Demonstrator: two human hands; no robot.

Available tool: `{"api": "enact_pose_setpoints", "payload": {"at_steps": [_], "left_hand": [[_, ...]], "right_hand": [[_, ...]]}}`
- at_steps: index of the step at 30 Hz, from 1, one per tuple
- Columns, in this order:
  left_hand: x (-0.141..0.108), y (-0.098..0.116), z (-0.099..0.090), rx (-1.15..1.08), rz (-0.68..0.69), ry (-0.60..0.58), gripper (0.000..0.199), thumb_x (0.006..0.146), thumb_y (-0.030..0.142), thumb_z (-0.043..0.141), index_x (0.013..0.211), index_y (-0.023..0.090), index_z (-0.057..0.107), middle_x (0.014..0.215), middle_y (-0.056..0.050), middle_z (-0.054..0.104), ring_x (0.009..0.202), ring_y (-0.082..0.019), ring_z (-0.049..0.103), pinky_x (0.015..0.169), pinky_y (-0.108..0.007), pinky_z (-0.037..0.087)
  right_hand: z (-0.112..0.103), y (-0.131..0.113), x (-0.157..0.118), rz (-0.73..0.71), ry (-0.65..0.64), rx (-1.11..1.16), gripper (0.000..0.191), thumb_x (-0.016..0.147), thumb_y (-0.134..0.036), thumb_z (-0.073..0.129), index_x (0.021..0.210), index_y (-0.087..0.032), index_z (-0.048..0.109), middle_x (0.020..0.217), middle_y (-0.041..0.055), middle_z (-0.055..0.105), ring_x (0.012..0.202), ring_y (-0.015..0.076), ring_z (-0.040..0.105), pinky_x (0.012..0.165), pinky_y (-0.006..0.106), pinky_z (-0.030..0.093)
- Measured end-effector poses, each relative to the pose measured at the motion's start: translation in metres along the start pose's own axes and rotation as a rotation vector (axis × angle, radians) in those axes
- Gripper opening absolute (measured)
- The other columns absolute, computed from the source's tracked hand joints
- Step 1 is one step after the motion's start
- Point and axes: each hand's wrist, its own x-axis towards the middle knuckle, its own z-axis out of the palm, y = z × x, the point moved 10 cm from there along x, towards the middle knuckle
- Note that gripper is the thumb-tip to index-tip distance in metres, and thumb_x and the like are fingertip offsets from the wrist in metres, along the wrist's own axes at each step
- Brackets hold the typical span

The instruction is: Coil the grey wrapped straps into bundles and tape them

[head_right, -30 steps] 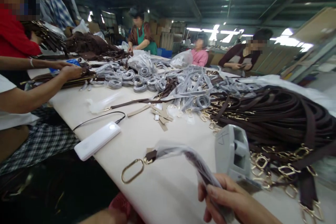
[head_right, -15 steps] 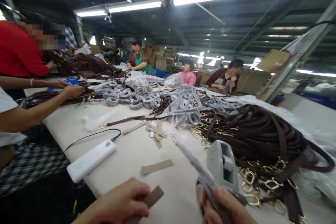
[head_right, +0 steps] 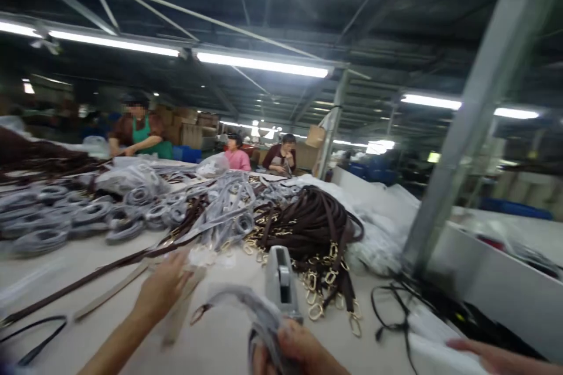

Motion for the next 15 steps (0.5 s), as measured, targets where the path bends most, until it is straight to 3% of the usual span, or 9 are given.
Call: {"api": "enact_pose_setpoints", "payload": {"at_steps": [2, 4, 7, 9, 12, 15], "left_hand": [[-0.015, 0.033, -0.03, -0.129, 0.217, 0.254, 0.043, 0.095, 0.024, 0.033, 0.135, 0.012, 0.044, 0.137, -0.019, 0.051, 0.125, -0.032, 0.051, 0.103, -0.046, 0.042], [-0.047, 0.071, -0.055, -0.245, 0.464, 0.425, 0.041, 0.094, 0.023, 0.039, 0.134, 0.018, 0.046, 0.133, -0.015, 0.055, 0.124, -0.028, 0.053, 0.104, -0.041, 0.043], [-0.089, 0.127, -0.061, -0.319, 0.752, 0.387, 0.057, 0.088, 0.012, 0.04, 0.143, 0.024, 0.037, 0.142, -0.011, 0.05, 0.132, -0.023, 0.046, 0.108, -0.036, 0.041], [-0.104, 0.154, -0.057, -0.321, 0.874, 0.378, 0.065, 0.082, 0.01, 0.041, 0.146, 0.02, 0.033, 0.145, -0.013, 0.048, 0.133, -0.026, 0.044, 0.11, -0.042, 0.038], [-0.104, 0.165, -0.046, -0.344, 0.916, 0.418, 0.056, 0.084, 0.009, 0.042, 0.14, 0.018, 0.041, 0.13, -0.015, 0.06, 0.119, -0.027, 0.055, 0.103, -0.045, 0.043], [-0.081, 0.146, -0.029, -0.503, 0.761, 0.34, 0.034, 0.091, 0.013, 0.038, 0.121, 0.018, 0.054, 0.094, -0.009, 0.07, 0.085, -0.021, 0.065, 0.078, -0.031, 0.05]], "right_hand": [[0.006, 0.001, 0.002, -0.007, -0.006, 0.143, 0.063, 0.079, -0.07, 0.059, 0.077, -0.009, 0.07, 0.046, -0.0031, 0.048, 0.037, 0.0053, 0.036, 0.05, 0.019, 0.046], [0.013, 0.005, 0.006, 0.019, -0.032, 0.213, 0.068, 0.082, -0.073, 0.052, 0.078, -0.007, 0.07, 0.043, -0.0046, 0.045, 0.035, 0.005, 0.032, 0.046, 0.018, 0.045], [0.018, 0.011, 0.018, 0.051, -0.062, 0.217, 0.065, 0.079, -0.074, 0.055, 0.073, -0.011, 0.069, 0.041, -0.0059, 0.044, 0.034, 0.0064, 0.033, 0.047, 0.022, 0.048], [0.02, 0.016, 0.028, 0.077, -0.08, 0.224, 0.06, 0.077, -0.074, 0.058, 0.073, -0.015, 0.068, 0.042, -0.0059, 0.046, 0.035, 0.0086, 0.037, 0.05, 0.026, 0.052], [0.019, 0.021, 0.03, 0.107, -0.073, 0.246, 0.053, 0.08, -0.07, 0.059, 0.077, -0.018, 0.069, 0.049, -0.004, 0.054, 0.044, 0.0114, 0.049, 0.06, 0.028, 0.055], [0.016, 0.021, 0.014, 0.136, -0.051, 0.304, 0.051, 0.085, -0.064, 0.058, 0.081, -0.014, 0.071, 0.054, -0.0022, 0.057, 0.052, 0.0087, 0.055, 0.07, 0.021, 0.054]]}}
